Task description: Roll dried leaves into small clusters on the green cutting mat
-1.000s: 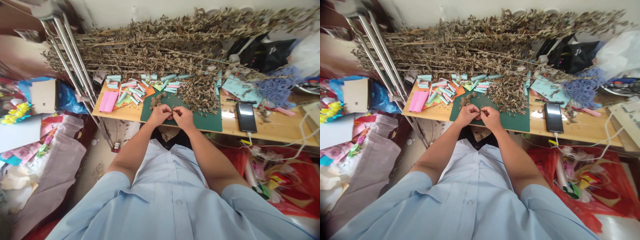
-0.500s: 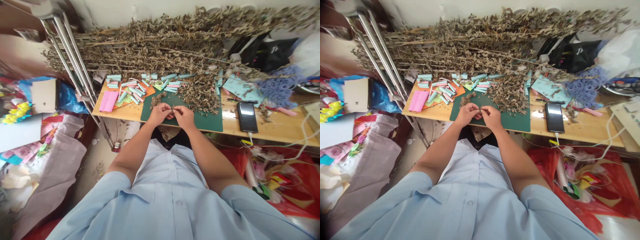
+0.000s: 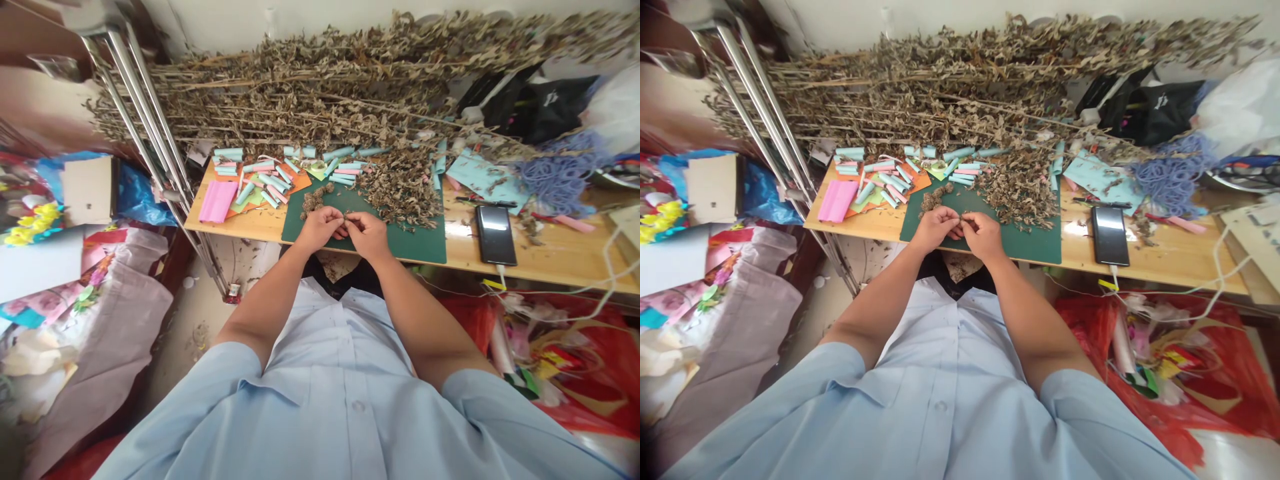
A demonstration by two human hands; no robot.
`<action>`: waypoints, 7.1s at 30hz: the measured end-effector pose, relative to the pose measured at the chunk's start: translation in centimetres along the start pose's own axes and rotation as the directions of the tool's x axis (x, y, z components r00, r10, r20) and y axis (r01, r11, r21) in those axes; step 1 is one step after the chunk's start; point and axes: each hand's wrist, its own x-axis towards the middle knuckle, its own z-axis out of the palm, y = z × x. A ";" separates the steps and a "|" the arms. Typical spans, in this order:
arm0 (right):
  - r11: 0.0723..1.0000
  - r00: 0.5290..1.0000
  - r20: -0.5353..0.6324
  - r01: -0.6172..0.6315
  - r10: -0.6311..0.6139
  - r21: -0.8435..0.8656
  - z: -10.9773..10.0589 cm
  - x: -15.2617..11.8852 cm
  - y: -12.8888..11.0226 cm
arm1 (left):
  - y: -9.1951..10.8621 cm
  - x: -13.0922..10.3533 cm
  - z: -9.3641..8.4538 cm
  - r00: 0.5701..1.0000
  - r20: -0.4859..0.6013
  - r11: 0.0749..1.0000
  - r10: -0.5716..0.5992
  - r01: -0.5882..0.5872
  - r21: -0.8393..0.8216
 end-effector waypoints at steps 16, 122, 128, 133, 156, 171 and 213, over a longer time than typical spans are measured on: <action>0.997 0.999 0.013 -0.052 0.052 0.053 0.0 0.0 0.0 | 0.2 -0.2 0.2 0.999 0.000 0.999 0.038 -0.038 0.032; 0.997 0.999 0.008 -0.046 0.045 0.069 0.0 0.1 0.3 | -0.2 0.0 -0.2 0.999 0.015 0.999 0.038 -0.038 0.007; 0.996 0.998 0.011 -0.059 0.058 0.062 0.0 0.1 0.1 | 0.0 -0.2 0.0 0.999 -0.011 0.999 0.032 -0.032 0.019; 0.995 0.998 0.012 -0.057 0.056 0.081 0.0 0.1 0.2 | 0.1 -0.2 -0.1 0.999 -0.001 0.999 0.041 -0.041 0.035; 0.997 0.999 -0.001 -0.050 0.050 0.060 0.1 0.1 0.3 | -0.3 -0.2 -0.1 0.999 -0.020 0.999 0.039 -0.039 -0.004; 0.996 0.999 0.006 -0.053 0.053 0.069 0.0 0.1 0.2 | 0.1 -0.5 -0.1 0.999 -0.016 0.999 0.052 -0.051 0.016; 0.996 1.000 -0.006 -0.018 0.018 0.082 0.0 0.0 0.4 | 0.2 -0.6 -0.2 0.998 -0.013 0.998 0.054 -0.055 -0.039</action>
